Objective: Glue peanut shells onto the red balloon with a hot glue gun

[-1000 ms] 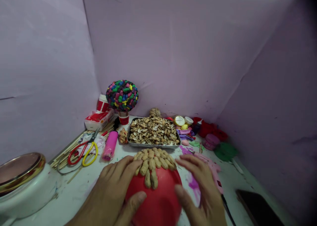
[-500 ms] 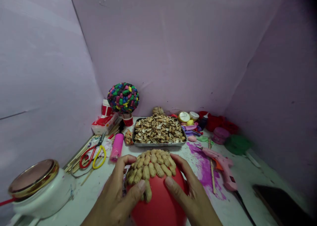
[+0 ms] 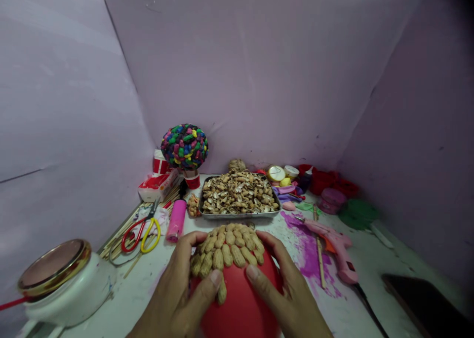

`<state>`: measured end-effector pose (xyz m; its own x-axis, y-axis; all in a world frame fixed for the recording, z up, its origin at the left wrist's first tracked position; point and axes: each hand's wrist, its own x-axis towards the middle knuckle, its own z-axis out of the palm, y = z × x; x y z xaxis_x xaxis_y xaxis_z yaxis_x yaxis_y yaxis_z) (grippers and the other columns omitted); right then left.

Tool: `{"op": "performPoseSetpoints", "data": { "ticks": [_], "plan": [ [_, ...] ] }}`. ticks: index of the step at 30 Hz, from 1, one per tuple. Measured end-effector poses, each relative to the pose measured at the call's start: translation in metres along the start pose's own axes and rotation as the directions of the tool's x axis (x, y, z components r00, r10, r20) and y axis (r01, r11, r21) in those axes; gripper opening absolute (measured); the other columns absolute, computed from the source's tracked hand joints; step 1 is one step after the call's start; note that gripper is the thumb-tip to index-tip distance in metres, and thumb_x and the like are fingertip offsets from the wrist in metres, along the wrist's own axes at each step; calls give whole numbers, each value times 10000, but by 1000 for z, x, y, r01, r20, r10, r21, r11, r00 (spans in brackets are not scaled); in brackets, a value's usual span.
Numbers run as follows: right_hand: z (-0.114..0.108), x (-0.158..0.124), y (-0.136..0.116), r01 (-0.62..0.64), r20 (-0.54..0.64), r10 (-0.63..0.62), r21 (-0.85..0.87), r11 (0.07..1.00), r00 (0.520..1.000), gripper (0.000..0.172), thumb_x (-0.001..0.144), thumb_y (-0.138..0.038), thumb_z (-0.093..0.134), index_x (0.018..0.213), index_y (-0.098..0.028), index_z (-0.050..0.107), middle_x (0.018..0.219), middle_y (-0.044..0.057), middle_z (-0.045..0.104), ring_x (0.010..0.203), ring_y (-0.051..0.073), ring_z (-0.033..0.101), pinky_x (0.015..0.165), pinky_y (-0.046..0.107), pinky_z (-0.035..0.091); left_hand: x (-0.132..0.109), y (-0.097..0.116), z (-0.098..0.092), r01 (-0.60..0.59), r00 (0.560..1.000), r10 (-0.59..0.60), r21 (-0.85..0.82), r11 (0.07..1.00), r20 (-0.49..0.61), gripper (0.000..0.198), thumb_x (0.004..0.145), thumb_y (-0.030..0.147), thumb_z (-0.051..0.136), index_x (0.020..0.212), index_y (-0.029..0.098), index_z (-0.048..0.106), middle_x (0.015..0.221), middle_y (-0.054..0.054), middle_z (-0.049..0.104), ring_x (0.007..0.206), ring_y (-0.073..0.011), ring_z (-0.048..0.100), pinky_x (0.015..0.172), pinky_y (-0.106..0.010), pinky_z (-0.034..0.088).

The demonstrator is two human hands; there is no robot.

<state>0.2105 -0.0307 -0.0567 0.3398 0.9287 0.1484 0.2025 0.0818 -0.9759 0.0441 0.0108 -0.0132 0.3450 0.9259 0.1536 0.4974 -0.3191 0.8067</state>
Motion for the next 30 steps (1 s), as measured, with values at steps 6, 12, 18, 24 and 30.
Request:
{"op": "performPoseSetpoints", "data": {
  "ticks": [6,12,18,24,30],
  "plan": [
    [2,-1,0,-14,-41,14,0,1000,999,444,743,-392,555,1158,-274,447,1201,66,567,1105,268,522,943,449,376,10,-6,-5,107,994,-108,-29,994,-27,448,824,542,359,1139,242,462,1137,-64,578,1055,-251,541,861,-397,460],
    [-2,3,-1,-75,-22,77,60,995,997,456,736,-449,550,1140,-265,448,1211,67,553,1147,265,472,970,435,325,30,-19,-8,184,983,-183,-143,972,23,516,818,579,341,1154,210,473,1236,-95,503,1147,-264,448,955,-448,355],
    [-3,7,5,-368,129,345,371,853,930,458,691,-557,575,1029,-251,526,1067,58,615,1061,274,535,864,382,402,37,-20,-11,278,955,-232,-296,914,183,448,814,539,376,991,183,583,1009,-67,632,964,-232,560,805,-329,441],
    [15,7,31,-509,270,442,281,814,856,542,652,-633,568,991,-212,603,904,62,671,935,269,584,814,374,403,38,-29,-10,263,955,-225,-194,945,195,459,804,548,368,860,163,611,818,-61,642,770,-209,564,691,-320,430],
    [25,11,52,-518,386,401,272,811,831,589,627,-709,515,851,-183,653,830,64,688,867,250,594,753,345,430,44,-29,-13,297,928,-212,-261,918,307,471,788,564,389,853,143,590,750,-44,627,545,-126,523,459,-227,385]
  ]
}}
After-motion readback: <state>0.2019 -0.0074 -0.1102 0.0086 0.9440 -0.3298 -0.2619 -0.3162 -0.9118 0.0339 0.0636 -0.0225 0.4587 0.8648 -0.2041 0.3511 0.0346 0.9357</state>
